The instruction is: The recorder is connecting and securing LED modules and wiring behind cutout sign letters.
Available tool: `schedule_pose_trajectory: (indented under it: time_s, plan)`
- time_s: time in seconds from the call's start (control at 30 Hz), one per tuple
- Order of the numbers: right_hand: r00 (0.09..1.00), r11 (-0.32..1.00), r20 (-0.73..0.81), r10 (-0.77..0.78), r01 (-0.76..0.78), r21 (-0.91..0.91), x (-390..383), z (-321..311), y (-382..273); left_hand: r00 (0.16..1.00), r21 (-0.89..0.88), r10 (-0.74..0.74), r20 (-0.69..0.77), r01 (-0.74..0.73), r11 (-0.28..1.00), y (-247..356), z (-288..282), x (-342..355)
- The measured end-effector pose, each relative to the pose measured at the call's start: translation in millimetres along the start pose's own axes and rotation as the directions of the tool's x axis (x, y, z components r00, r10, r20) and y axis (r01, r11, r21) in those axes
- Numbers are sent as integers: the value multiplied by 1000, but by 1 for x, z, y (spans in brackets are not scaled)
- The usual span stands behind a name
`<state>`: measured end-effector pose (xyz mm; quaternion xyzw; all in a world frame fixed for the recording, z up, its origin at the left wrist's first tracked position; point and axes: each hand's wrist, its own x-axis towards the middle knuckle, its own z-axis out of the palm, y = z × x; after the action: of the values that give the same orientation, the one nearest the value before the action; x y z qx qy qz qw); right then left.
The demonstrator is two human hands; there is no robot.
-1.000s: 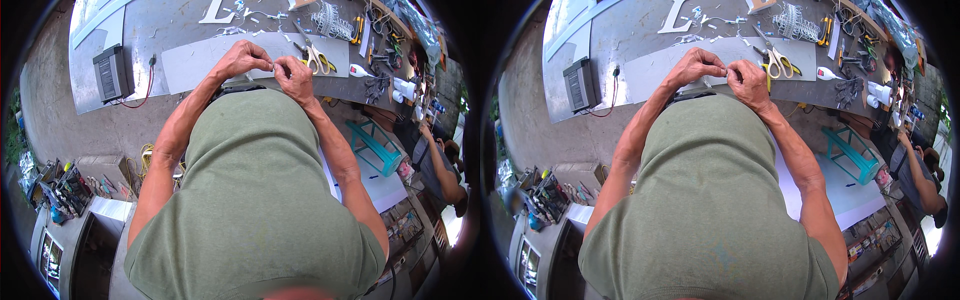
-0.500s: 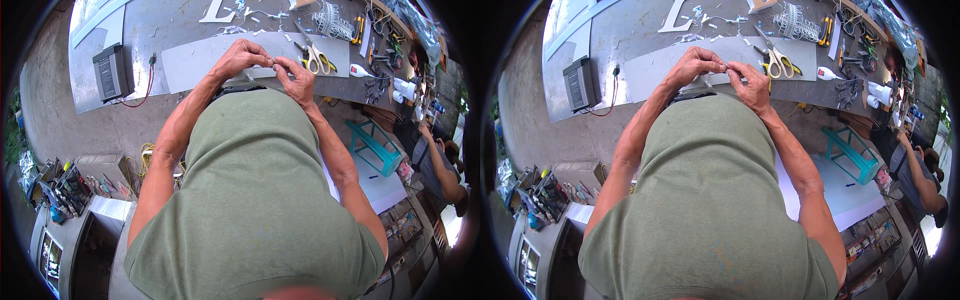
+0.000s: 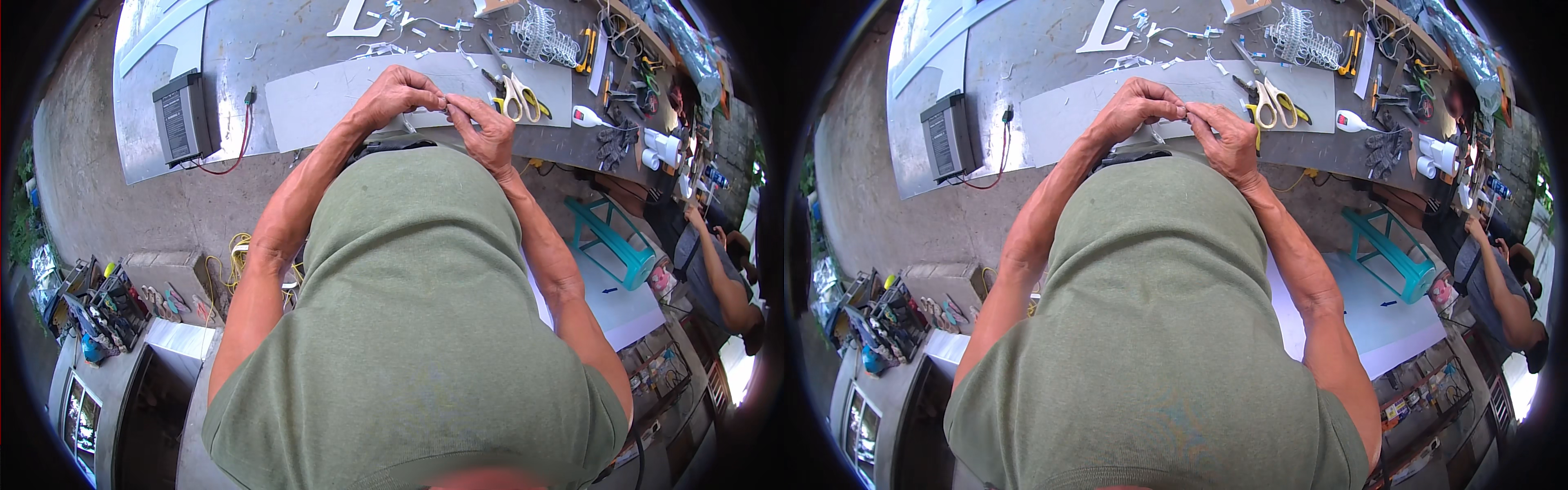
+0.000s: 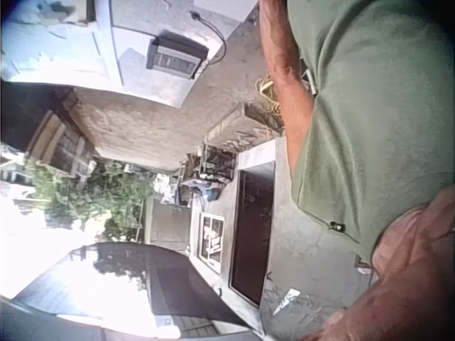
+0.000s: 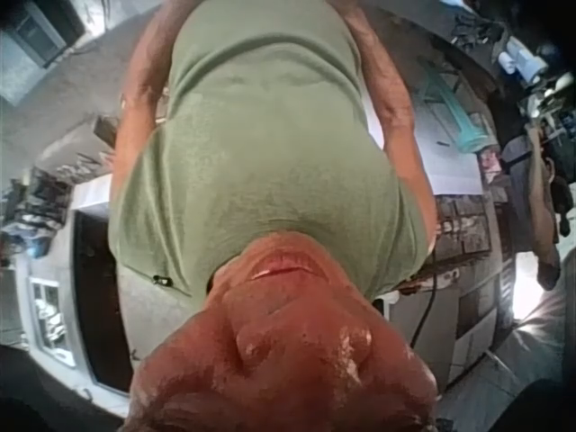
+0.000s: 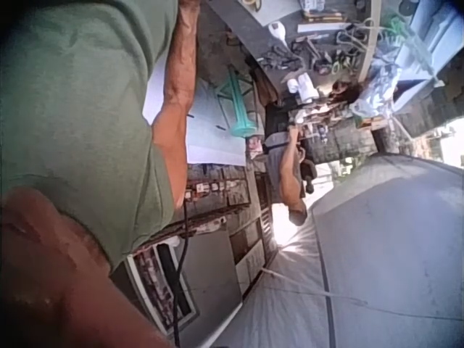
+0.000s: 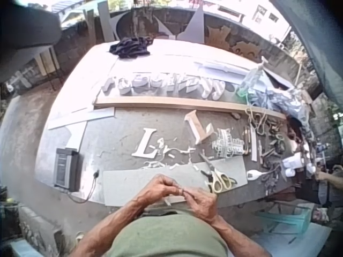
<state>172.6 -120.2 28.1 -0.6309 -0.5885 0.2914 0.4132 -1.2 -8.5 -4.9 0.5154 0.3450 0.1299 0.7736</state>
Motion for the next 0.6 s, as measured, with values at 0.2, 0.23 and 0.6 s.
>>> schedule_pose_trajectory:
  time_s: [0.2, 0.23, 0.6]
  plan:
    - [1000, 1000, 30, -1, 1, 19, 0, 0, 1, 1000, 18, 12, -3, -12, 1000, -4, -1, 1]
    - [1000, 1000, 29, -1, 1, 19, 0, 0, 1, 1000, 26, 11, -2, -11, 1000, -5, -1, 1]
    - [944, 940, 212, -252, 291, -178, 0, -6, 7, 1000, 141, -11, 28, 7, 990, -3, -1, -5]
